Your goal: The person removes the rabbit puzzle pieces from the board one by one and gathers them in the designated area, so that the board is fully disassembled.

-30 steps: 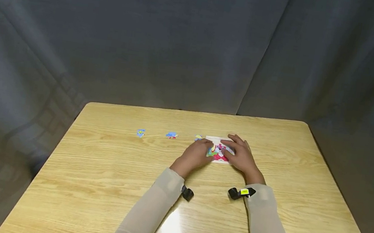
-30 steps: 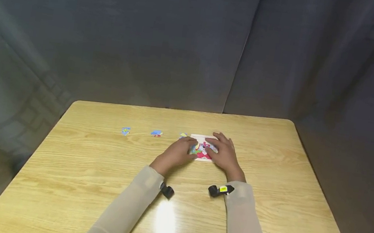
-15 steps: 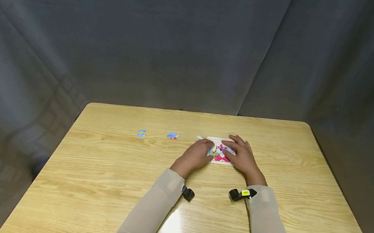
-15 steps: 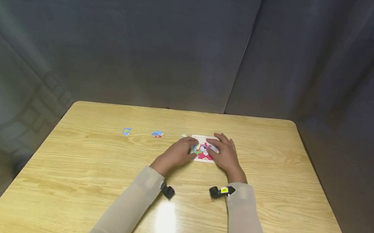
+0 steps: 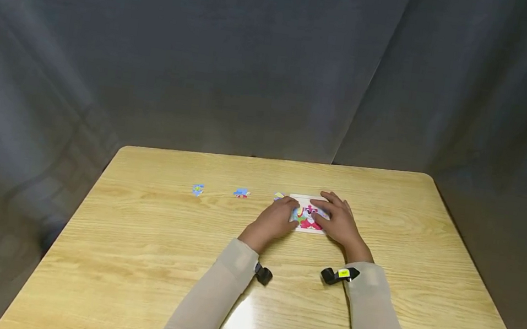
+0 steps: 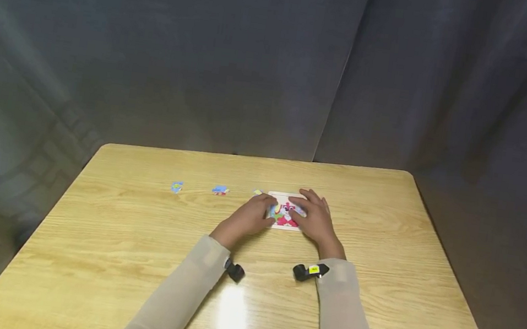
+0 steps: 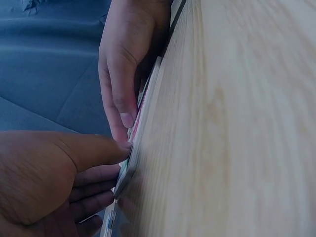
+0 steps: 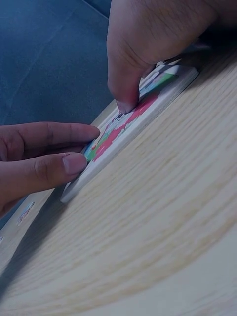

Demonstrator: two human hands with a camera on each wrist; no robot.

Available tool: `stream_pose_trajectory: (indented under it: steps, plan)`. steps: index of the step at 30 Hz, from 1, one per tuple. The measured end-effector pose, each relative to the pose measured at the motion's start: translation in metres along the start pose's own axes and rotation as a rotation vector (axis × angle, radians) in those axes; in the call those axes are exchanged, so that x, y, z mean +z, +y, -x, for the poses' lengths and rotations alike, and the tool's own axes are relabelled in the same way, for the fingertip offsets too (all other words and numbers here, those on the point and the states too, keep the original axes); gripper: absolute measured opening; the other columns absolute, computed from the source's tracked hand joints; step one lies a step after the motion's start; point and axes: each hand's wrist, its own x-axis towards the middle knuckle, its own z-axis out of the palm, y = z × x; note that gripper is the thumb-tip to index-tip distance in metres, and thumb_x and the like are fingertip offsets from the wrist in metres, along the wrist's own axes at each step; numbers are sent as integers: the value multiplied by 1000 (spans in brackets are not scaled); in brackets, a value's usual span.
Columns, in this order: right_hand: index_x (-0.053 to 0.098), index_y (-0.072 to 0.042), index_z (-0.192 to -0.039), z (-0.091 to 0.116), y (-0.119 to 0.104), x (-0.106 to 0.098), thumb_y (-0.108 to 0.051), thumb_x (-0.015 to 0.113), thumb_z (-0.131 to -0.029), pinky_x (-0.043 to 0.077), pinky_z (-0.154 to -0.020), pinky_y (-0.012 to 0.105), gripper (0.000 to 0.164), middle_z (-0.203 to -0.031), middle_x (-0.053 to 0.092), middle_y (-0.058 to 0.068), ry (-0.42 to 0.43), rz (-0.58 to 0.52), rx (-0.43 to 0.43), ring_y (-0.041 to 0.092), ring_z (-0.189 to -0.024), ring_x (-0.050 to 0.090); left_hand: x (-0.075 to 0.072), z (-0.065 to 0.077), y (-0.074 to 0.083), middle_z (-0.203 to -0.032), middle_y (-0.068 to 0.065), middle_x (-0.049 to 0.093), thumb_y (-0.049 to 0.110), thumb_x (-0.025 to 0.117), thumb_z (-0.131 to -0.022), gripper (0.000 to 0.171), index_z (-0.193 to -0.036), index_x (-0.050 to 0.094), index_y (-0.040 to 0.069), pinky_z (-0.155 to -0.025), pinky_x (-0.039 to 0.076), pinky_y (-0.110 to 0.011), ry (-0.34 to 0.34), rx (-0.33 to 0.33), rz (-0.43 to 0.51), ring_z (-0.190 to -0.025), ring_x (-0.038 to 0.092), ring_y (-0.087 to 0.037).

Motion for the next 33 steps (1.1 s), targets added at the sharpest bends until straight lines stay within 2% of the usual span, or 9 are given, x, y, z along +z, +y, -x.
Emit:
stream_pose_trajectory:
  steps: [6,15,26,33]
  plan:
    - [64,-12,-129,-2,-1,2,-23,68,-92,5,-114,61,39,-147,41,17,-17,-6,11,38,-143,24,0,1,-3,-138,-8,50,25,67,-94,47,-135,53,5,-109,35,-31,4,3,19,-129,46,-24]
    - [64,-13,-130,-1,0,1,-24,68,-93,5,-114,61,39,-148,41,16,-16,-2,25,37,-142,24,1,1,-1,-133,-9,51,23,66,-94,43,-132,53,8,-107,38,-35,16,-20,104,-128,46,-26]
    - [63,-12,-130,1,1,2,-23,68,-92,5,-114,61,39,-148,41,17,-14,2,31,38,-142,25,0,-1,1,-131,-7,56,16,61,-97,35,-132,58,13,-107,39,-35,34,-32,39,-126,49,-26]
    - [64,-14,-129,0,0,2,-24,68,-92,5,-114,61,39,-148,41,17,-12,21,30,38,-143,24,-3,0,0,-124,-6,59,11,62,-95,33,-127,65,12,-101,44,-31,65,2,22,-117,54,-23]
